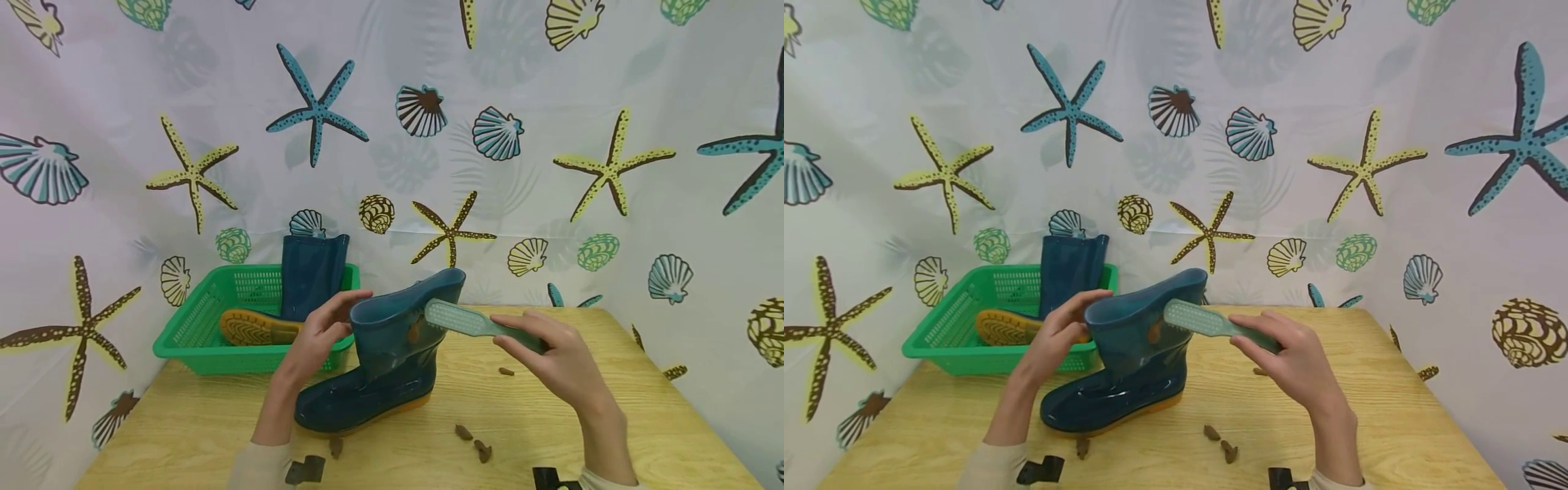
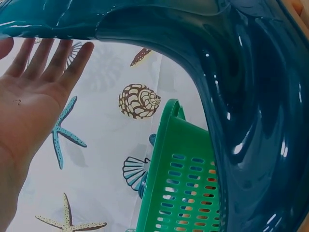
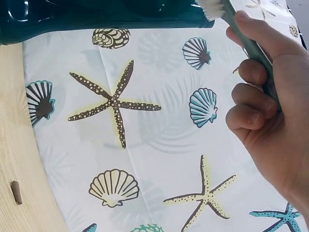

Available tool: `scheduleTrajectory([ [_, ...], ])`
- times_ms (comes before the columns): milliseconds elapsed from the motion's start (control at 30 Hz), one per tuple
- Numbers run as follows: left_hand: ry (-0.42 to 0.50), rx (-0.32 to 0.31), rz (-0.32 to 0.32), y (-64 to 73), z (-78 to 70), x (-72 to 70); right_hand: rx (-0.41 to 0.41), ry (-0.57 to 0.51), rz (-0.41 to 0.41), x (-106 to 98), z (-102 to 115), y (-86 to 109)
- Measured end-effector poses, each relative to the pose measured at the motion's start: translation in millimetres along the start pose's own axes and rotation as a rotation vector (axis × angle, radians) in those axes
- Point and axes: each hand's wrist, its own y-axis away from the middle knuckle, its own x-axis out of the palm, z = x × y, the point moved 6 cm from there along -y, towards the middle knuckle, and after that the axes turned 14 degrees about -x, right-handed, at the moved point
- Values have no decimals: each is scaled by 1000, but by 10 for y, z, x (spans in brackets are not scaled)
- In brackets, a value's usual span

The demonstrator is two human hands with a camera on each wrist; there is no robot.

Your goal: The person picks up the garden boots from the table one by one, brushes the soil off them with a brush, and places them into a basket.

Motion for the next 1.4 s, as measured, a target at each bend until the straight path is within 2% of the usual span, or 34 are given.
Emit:
scheduleTrajectory([
  [133,30,-15,57,21,21,-6,-34,8,-14,17,15,-18],
  [300,32,-102,99,8,92,41,-14,8,-46,12,19,-30],
  [367,1,-130,80,-13,112,69,-5,3,-55,11,25,-43],
  [433,-11,-131,64,-34,113,96,-14,-3,-60,19,37,-59],
  [600,-19,-120,-5,-56,111,105,-95,-24,-68,76,87,-110],
  [733,-42,-125,-66,-66,125,90,-155,-26,-30,168,142,-159],
  [867,-56,-134,-95,-74,138,89,-166,-27,31,269,171,-185],
  [1133,-56,-114,-86,-86,120,104,-96,58,131,388,90,-136],
  [1400,-79,-121,-109,-105,126,99,-19,51,180,401,8,-62],
])
